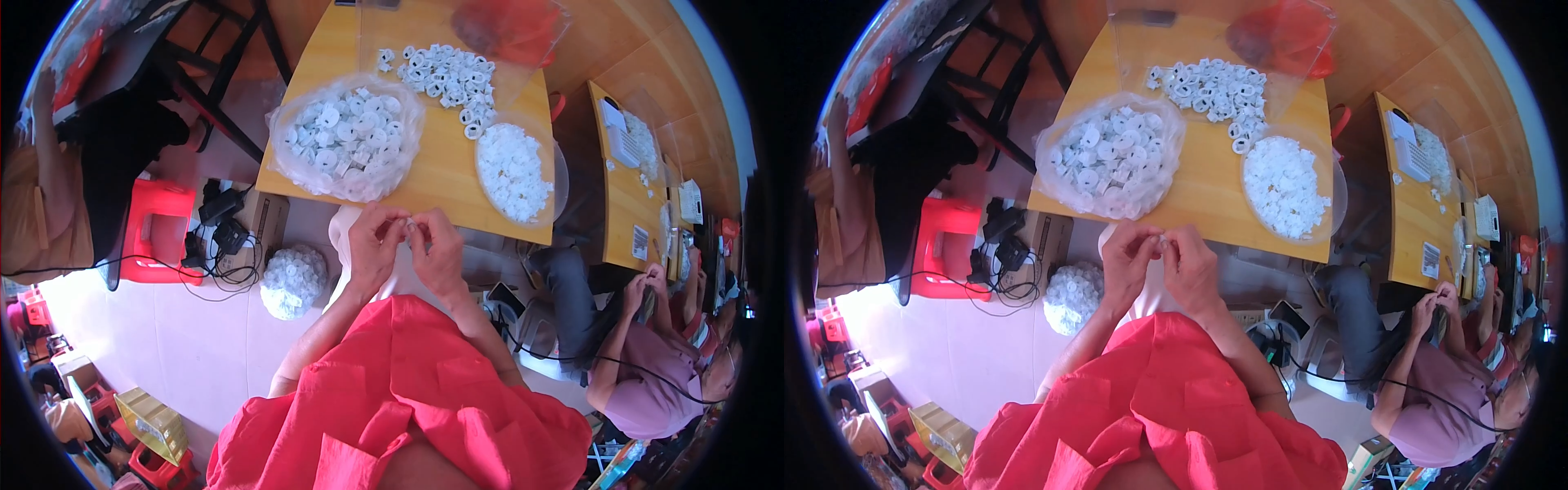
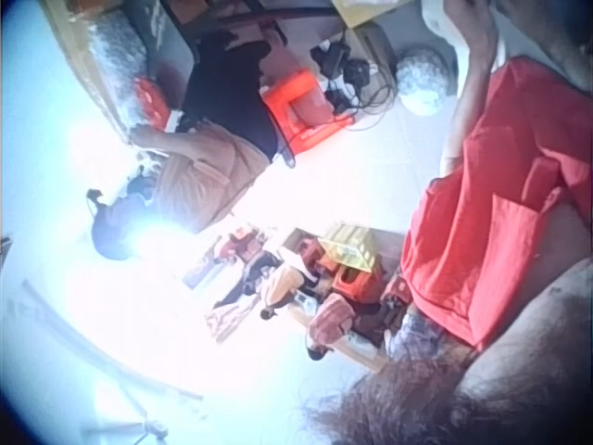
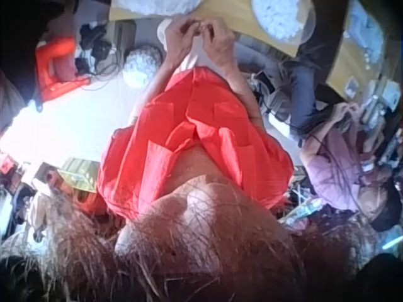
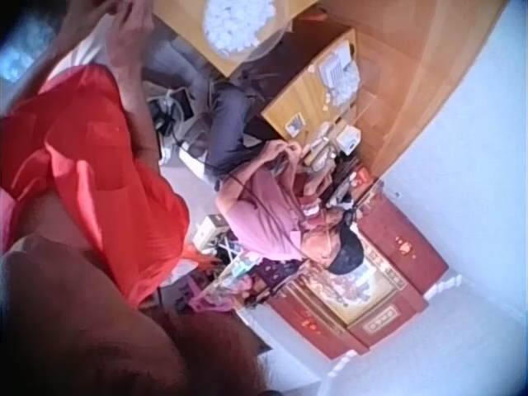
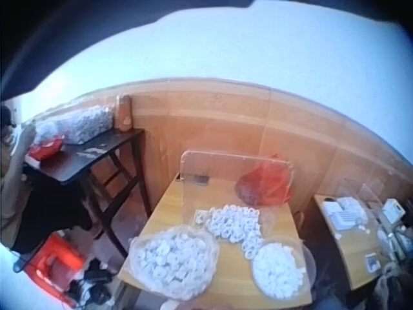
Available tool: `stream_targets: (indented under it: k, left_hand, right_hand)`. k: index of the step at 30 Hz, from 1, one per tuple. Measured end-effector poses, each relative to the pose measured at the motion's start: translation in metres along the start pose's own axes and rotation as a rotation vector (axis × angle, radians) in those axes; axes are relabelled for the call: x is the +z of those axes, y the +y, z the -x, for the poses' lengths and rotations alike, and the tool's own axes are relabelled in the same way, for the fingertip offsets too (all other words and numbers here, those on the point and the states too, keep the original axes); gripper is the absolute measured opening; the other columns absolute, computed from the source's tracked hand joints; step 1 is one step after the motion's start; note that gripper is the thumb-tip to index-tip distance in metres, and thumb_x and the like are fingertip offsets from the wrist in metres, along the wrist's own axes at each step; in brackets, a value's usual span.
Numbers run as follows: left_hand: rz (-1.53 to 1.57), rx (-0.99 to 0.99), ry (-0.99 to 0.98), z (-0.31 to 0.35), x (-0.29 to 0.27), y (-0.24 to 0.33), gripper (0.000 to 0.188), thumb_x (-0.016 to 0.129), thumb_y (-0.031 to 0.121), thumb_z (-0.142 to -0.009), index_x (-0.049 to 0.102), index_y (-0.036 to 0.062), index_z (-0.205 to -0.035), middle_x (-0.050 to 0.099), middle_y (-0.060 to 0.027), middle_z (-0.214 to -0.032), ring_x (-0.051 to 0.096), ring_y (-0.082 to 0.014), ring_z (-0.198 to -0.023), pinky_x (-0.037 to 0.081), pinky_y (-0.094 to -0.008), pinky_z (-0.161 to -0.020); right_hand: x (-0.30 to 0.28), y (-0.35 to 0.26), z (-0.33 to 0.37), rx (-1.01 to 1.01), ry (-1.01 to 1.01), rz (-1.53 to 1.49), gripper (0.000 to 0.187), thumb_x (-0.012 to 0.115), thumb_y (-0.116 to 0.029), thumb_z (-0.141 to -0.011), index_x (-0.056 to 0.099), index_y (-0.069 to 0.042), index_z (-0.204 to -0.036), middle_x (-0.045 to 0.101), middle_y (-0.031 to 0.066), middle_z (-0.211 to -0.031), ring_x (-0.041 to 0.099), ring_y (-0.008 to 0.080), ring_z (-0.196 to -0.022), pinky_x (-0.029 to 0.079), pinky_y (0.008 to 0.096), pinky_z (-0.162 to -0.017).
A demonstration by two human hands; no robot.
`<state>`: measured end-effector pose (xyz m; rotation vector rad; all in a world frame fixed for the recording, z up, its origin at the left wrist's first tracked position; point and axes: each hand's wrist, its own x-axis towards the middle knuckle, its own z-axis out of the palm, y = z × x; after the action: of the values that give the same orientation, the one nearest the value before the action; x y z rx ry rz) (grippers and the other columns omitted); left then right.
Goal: The person assembles small plastic components by picking up plastic housings and inner parts from trays on the table and fitting them together by hand.
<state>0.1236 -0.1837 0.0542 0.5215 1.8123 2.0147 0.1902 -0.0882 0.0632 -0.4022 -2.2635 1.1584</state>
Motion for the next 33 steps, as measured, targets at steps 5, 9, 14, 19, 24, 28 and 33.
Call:
stream_targets:
  k: [5, 9, 14, 19, 24, 28, 33]
  left_hand:
    - [-0.01, 0.074, 0.012, -0.013, -0.001, 0.012, 0.012, 0.054, -0.008, -0.081, 0.061, -0.0028, -0.089, 0.052, -0.0065, -0.083, 0.059, -0.0124, -0.068, 0.049, -0.0224, -0.061]
    - [-0.246, 0.323, 0.161, -0.055, -0.021, 0.039, 0.017, 0.055, -0.009, -0.078, 0.063, 0.0007, -0.09, 0.055, -0.0066, -0.079, 0.057, -0.0134, -0.069, 0.044, -0.0221, -0.058]
    - [-0.458, 0.405, 0.296, -0.112, -0.048, 0.057, 0.02, 0.061, -0.001, -0.077, 0.063, 0.0014, -0.097, 0.062, -0.0134, -0.088, 0.061, -0.022, -0.08, 0.049, -0.0291, -0.072]
    - [-0.651, 0.621, 0.188, -0.146, -0.017, 0.056, 0.022, 0.063, 0.001, -0.074, 0.063, 0.0014, -0.095, 0.062, -0.0166, -0.095, 0.058, -0.0333, -0.091, 0.046, -0.0366, -0.081]
    - [-0.776, 0.651, -0.005, -0.209, 0.032, 0.022, 0.019, 0.062, 0.001, -0.072, 0.062, 0.0022, -0.091, 0.06, -0.0155, -0.088, 0.057, -0.0347, -0.086, 0.046, -0.0404, -0.075]
    - [-1.115, 0.553, -0.033, -0.248, 0.048, -0.022, 0.016, 0.061, 0.005, -0.07, 0.063, 0.0035, -0.086, 0.057, -0.0164, -0.086, 0.057, -0.0357, -0.082, 0.048, -0.0438, -0.071]
    - [-1.173, 0.494, -0.127, -0.257, 0.051, -0.061, 0.007, 0.057, 0.004, -0.07, 0.06, 0.0046, -0.076, 0.057, -0.0165, -0.087, 0.058, -0.0374, -0.077, 0.048, -0.0455, -0.067]
  right_hand:
    - [0.004, -0.004, -0.007, -0.093, 0.082, 0.055, 0.011, 0.055, 0.002, -0.082, 0.053, 0.0, -0.093, 0.054, 0.0119, -0.078, 0.058, 0.0208, -0.063, 0.046, 0.0282, -0.055]
    - [-0.002, -0.005, -0.014, 0.02, 0.125, -0.039, 0.014, 0.055, 0.003, -0.082, 0.053, 0.0, -0.096, 0.053, 0.0123, -0.083, 0.057, 0.0208, -0.064, 0.046, 0.0282, -0.056]
    - [-0.019, 0.022, -0.011, 0.046, 0.112, 0.042, 0.013, 0.055, 0.0, -0.08, 0.056, -0.001, -0.094, 0.054, 0.0134, -0.082, 0.057, 0.0302, -0.068, 0.046, 0.0351, -0.058]
    - [-0.013, 0.048, -0.01, -0.074, 0.201, 0.206, 0.008, 0.056, -0.004, -0.081, 0.057, -0.002, -0.088, 0.055, 0.0128, -0.076, 0.055, 0.0318, -0.067, 0.045, 0.0381, -0.059]
    - [-0.002, 0.087, -0.02, -0.223, 0.285, 0.426, 0.006, 0.059, -0.007, -0.08, 0.059, -0.004, -0.084, 0.055, 0.0117, -0.072, 0.055, 0.0302, -0.066, 0.043, 0.0391, -0.057]
    - [0.007, 0.092, -0.018, -0.228, 0.275, 0.513, 0.005, 0.058, -0.011, -0.08, 0.058, -0.006, -0.081, 0.051, 0.0097, -0.066, 0.053, 0.0283, -0.061, 0.041, 0.0389, -0.055]
    - [0.005, 0.091, -0.017, -0.268, 0.276, 0.53, 0.004, 0.056, -0.011, -0.078, 0.055, -0.007, -0.078, 0.048, 0.0079, -0.067, 0.052, 0.0252, -0.062, 0.04, 0.0369, -0.056]
